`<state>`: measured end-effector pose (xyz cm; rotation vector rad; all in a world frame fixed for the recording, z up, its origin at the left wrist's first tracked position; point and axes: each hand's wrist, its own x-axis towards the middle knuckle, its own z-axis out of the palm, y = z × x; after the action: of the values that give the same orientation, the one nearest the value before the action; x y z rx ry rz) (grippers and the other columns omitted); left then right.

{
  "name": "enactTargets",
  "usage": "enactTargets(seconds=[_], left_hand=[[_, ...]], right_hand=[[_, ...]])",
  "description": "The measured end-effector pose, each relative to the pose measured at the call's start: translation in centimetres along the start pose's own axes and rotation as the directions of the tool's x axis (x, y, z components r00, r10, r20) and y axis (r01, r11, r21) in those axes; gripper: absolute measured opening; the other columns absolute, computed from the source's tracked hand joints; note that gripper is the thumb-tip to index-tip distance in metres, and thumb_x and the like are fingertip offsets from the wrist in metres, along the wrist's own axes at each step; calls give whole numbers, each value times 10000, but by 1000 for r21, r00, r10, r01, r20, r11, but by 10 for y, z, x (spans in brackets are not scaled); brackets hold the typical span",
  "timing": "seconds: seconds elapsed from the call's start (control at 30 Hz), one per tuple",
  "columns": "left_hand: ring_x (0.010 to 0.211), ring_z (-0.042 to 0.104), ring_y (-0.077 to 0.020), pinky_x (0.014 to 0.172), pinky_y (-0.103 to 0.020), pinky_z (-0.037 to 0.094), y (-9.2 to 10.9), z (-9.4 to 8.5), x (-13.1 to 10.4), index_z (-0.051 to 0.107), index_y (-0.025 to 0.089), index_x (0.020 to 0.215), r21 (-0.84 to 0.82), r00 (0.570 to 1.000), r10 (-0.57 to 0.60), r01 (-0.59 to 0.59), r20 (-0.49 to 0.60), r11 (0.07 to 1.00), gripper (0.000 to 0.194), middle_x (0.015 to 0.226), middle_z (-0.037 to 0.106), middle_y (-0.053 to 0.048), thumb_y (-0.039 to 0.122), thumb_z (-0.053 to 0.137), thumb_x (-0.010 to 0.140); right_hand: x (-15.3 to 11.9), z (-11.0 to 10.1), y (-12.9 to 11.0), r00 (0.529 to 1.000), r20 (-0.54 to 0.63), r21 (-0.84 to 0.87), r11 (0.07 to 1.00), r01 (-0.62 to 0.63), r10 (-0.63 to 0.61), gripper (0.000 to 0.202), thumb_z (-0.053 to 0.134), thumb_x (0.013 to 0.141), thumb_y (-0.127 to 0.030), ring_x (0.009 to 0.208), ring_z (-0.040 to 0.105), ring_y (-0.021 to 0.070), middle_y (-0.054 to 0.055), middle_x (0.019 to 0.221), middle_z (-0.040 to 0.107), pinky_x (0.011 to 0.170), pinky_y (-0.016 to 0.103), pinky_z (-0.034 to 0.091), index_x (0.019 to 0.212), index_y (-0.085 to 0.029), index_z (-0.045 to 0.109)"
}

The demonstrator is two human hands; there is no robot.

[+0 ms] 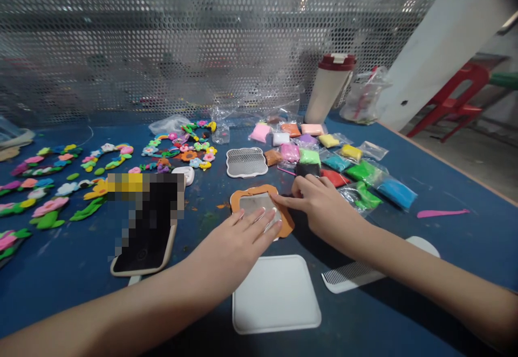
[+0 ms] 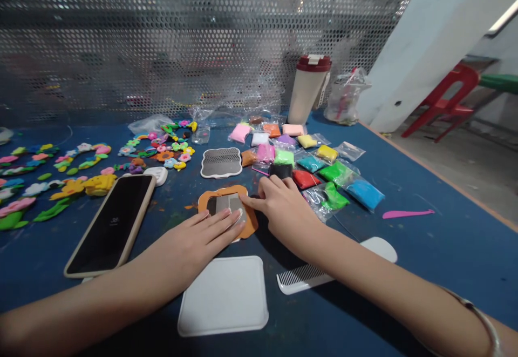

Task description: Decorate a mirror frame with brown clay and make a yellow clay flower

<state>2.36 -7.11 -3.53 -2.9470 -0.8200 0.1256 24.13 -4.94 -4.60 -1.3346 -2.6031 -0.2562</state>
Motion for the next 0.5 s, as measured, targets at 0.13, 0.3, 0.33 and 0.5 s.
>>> enactTargets(seconds=[0.13, 0.3, 0.33, 0.5], left_hand=[[1297, 369, -232, 1021, -408, 385, 0, -1, 0, 360, 134, 1366, 19, 1000, 2, -2, 1, 1000, 480, 1435, 338, -85, 51, 240, 909], [1300, 368, -227, 1024, -411, 368, 0, 1, 1, 347, 123, 1369, -23, 1000, 5, -5, 11, 1000, 491, 1441, 338, -101, 38, 251, 894], [1296, 379, -226, 1028, -417, 358, -1, -1, 1, 352, 119, 1363, -45, 1000, 7, -7, 2, 999, 481, 1434, 360, -108, 46, 267, 895], [1045, 587, -163, 887, -282, 434, -23, -30, 0, 534, 186, 1183, -349, 987, -97, 46, -130, 936, 312, 1156, 642, -53, 212, 347, 935]], right_hand=[[3, 1, 1, 1000, -2, 14, 1000, -8, 8, 563, 418, 773, 31, 795, 428, 198, 77, 889, 523, 694, 306, 300, 1203, -290, 591], [5, 1, 8, 999, 20, -54, 998, 30, -29, 618, 439, 754, 30, 799, 454, 197, 83, 907, 538, 679, 310, 312, 1271, -297, 529], [5, -1, 10, 999, 23, -66, 997, 35, -34, 624, 440, 747, 37, 793, 458, 197, 83, 906, 542, 677, 312, 317, 1265, -298, 536], [5, -14, 11, 974, -170, 18, 989, -147, 148, 550, 351, 769, 66, 805, 472, 210, 96, 884, 545, 679, 316, 376, 1122, -232, 649]])
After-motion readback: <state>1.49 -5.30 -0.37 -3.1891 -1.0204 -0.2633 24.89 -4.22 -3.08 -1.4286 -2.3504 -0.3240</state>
